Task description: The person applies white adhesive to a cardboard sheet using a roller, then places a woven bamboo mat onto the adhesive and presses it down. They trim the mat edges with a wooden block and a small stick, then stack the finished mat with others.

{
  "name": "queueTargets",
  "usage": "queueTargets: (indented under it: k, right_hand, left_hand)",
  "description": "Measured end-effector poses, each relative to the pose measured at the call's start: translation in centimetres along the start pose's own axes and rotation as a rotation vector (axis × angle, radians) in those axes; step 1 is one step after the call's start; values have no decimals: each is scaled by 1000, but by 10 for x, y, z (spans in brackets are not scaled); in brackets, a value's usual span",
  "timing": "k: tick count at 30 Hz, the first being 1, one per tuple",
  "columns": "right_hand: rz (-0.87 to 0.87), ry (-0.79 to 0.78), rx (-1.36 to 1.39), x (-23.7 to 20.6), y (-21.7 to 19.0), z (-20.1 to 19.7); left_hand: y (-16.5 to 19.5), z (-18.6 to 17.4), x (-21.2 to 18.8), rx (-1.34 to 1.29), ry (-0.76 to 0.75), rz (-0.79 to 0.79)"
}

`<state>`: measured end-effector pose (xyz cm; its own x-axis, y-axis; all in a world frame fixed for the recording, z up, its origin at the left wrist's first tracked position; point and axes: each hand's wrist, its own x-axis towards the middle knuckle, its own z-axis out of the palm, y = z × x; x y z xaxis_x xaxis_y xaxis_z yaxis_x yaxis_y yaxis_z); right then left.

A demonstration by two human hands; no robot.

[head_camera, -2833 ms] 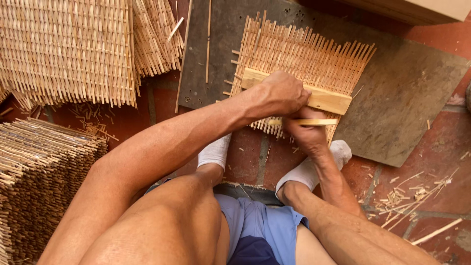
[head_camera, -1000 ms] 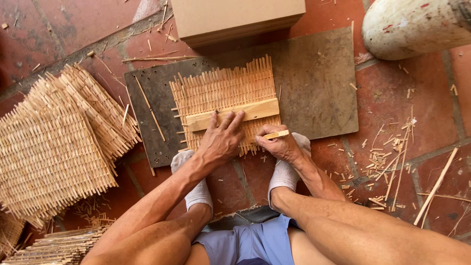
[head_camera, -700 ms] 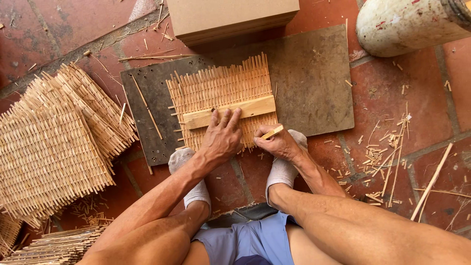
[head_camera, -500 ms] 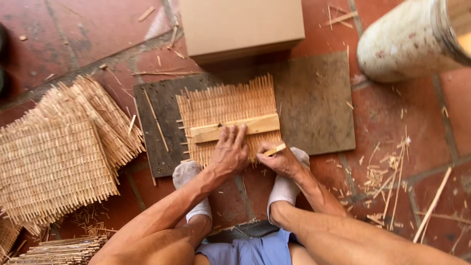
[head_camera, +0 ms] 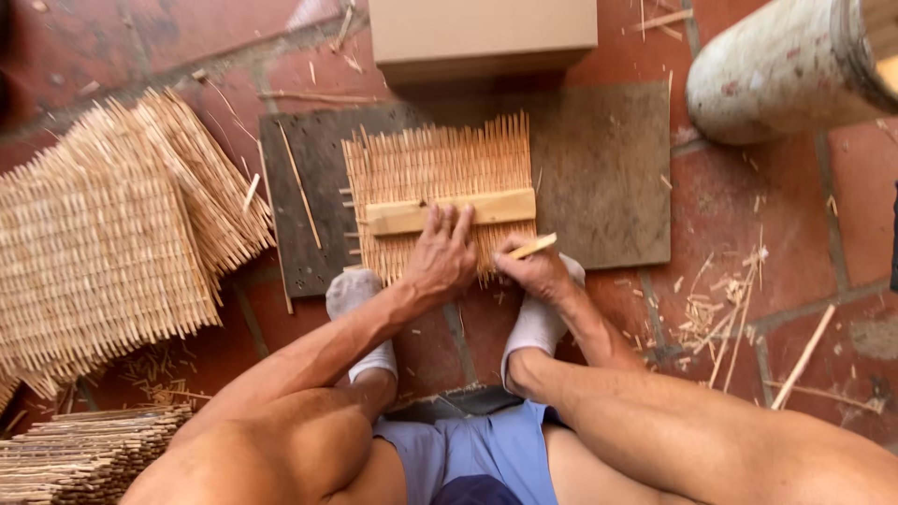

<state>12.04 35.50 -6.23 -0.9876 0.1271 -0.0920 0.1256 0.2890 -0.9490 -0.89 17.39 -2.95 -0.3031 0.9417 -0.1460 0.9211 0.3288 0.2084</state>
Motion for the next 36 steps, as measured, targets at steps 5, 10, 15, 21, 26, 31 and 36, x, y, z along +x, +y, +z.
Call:
queueTargets:
  k: [5,10,15,21,26,31,36]
  right_hand:
    - [345,252,222,-15,-11,-46]
    - [260,147,58,-30,-14,-59]
    - [208,-4,-116,-27,-14,-57]
    - [159,86,-73,-28,-15,-50]
    - [179,87,-113,-28,-4,-48]
    - [300,-164,-287,10,-6,-61]
    - [373,-436,-503,55,-23,-61]
  left_hand:
    - [3,1,6,17,-222,-57]
    - [9,18,11,243,59,-8]
    - [12,29,14,246,-85,-5]
    - [16,30,18,300,-80,19]
    - [17,28,16,303,-49,10]
    - [18,22,18,317,-42,-10]
    - [20,16,19,309,-172,-11]
